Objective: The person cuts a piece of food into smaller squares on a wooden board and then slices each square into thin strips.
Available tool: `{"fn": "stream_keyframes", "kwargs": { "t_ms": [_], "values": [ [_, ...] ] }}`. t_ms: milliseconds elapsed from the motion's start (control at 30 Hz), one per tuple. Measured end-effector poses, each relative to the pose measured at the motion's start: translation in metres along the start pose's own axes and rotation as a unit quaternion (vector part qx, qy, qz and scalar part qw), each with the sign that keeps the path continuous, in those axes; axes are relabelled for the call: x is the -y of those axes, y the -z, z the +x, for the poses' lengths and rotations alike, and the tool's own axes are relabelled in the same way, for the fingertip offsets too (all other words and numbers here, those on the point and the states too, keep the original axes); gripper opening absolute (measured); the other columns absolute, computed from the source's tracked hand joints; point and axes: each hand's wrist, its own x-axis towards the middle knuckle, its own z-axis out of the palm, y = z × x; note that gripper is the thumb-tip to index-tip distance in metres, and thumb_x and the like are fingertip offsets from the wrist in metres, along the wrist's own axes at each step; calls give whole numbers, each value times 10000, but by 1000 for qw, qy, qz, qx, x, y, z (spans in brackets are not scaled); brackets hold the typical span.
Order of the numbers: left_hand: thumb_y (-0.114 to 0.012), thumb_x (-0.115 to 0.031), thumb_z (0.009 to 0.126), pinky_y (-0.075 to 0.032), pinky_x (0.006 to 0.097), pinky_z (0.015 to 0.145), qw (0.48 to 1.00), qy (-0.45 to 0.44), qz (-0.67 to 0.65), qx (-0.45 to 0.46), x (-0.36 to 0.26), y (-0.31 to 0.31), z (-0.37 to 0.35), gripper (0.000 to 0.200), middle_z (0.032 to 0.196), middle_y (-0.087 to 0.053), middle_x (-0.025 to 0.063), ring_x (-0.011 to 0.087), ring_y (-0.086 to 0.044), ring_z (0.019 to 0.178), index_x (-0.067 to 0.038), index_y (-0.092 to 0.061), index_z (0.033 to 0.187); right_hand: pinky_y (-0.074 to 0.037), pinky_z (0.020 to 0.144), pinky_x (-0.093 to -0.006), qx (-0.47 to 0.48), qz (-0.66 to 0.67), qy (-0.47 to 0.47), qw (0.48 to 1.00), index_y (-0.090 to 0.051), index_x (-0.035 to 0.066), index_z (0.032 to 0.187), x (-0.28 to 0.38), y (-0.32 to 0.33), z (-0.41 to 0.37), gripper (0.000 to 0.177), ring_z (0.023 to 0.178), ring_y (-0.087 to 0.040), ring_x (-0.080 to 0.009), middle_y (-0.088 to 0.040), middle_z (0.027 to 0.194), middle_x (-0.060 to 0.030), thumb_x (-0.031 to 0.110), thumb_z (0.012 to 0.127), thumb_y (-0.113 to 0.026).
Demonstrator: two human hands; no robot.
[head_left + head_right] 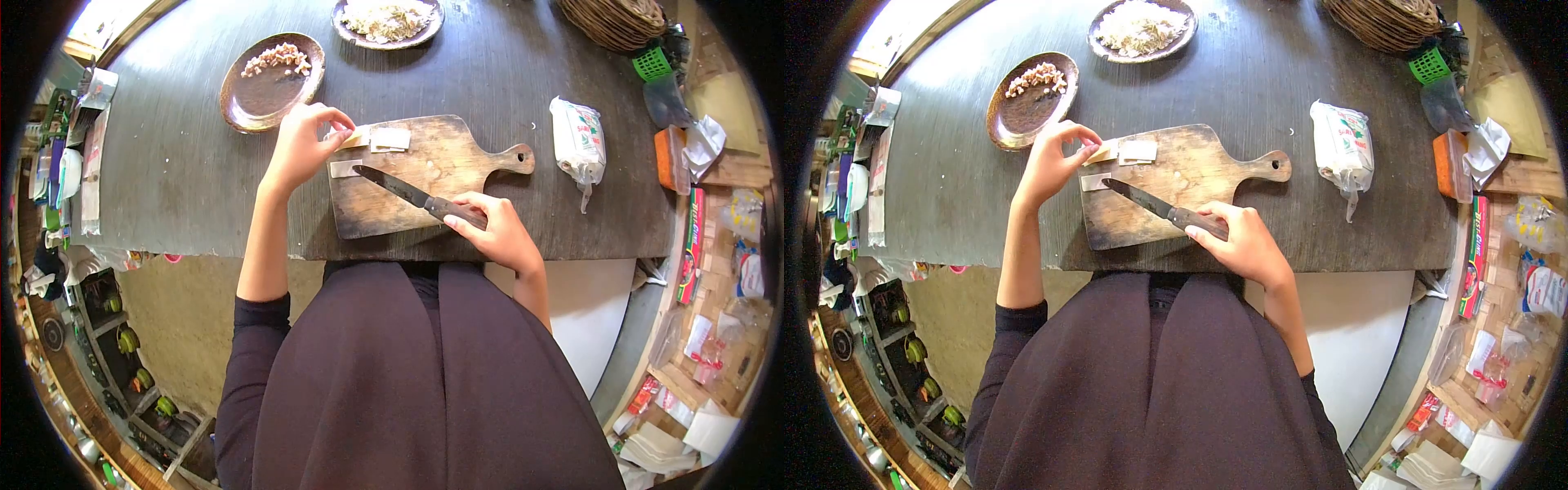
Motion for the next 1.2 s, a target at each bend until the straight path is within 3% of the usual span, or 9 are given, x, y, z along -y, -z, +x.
{"fn": "stream_keyframes", "kwargs": {
  "t_ms": [367,433,533,667,833,900,1033,1100,1200],
  "values": [
    [-787,-214,855,-445,423,897,997,35,-64,0,9,-12,2,117,891,-649,47,268,-607,963,-131,-788,936,-550,770,-352,0,0,-2,1000,-715,-24,1135,1,0,-2,424,814,-724,-229,-753,916,-200,327,903,-766],
    [-785,-244,857,-409,423,927,996,-5,80,-49,6,-18,-3,115,924,-631,33,265,-586,1002,-169,-775,944,-549,769,-349,2,4,1,1000,-714,-24,1137,2,-1,-2,420,810,-720,-222,-752,913,-197,322,904,-766],
    [-782,-262,855,-378,420,943,980,21,133,-147,-2,-17,-13,122,954,-619,20,252,-566,1022,-200,-748,955,-548,770,-343,1,6,-4,1000,-713,-25,1139,1,1,-3,405,809,-710,-198,-755,911,-184,302,906,-771],
    [-832,-273,802,-380,401,917,988,3,130,-83,-8,-2,-45,211,937,-609,0,238,-554,1002,-194,-721,964,-543,764,-325,-23,46,-11,999,-711,-28,1137,1,8,-9,374,810,-688,-155,-756,912,-158,263,912,-777],
    [-849,-300,788,-376,428,978,974,45,212,-69,-23,-7,-73,320,1127,-510,60,276,-473,1120,-206,-745,1076,-535,744,-305,-45,67,-21,997,-702,-35,1155,-4,12,-10,352,807,-673,-132,-753,904,-138,216,920,-776],
    [-846,-291,791,-377,427,977,972,44,219,-68,-25,-7,-76,305,1115,-513,58,277,-477,1115,-206,-744,1066,-446,611,-244,-46,68,-3,997,-691,-9,1136,-8,12,-9,271,694,-541,-48,-643,800,2,181,951,-744],
    [-840,-249,794,-378,427,975,976,50,204,-64,-27,-7,-75,253,1090,-524,51,278,-491,1097,-195,-744,1022,-526,730,-288,-37,76,-32,996,-693,-29,1151,-7,15,-8,325,806,-656,-104,-736,870,-96,195,928,-769],
    [-837,-223,792,-381,423,976,981,50,177,-63,-26,-7,-72,237,1063,-557,48,279,-509,1082,-178,-743,1005,-434,589,-233,-53,86,-1,995,-695,7,1136,-10,12,-8,249,659,-523,-35,-626,779,21,176,958,-738],
    [-825,-167,798,-401,399,957,993,35,108,-43,-24,-4,-66,194,996,-631,44,256,-557,1028,-132,-743,971,-432,586,-227,-56,88,-5,995,-693,5,1134,-10,13,-10,248,656,-525,-31,-626,775,26,174,958,-738]
  ]
}}
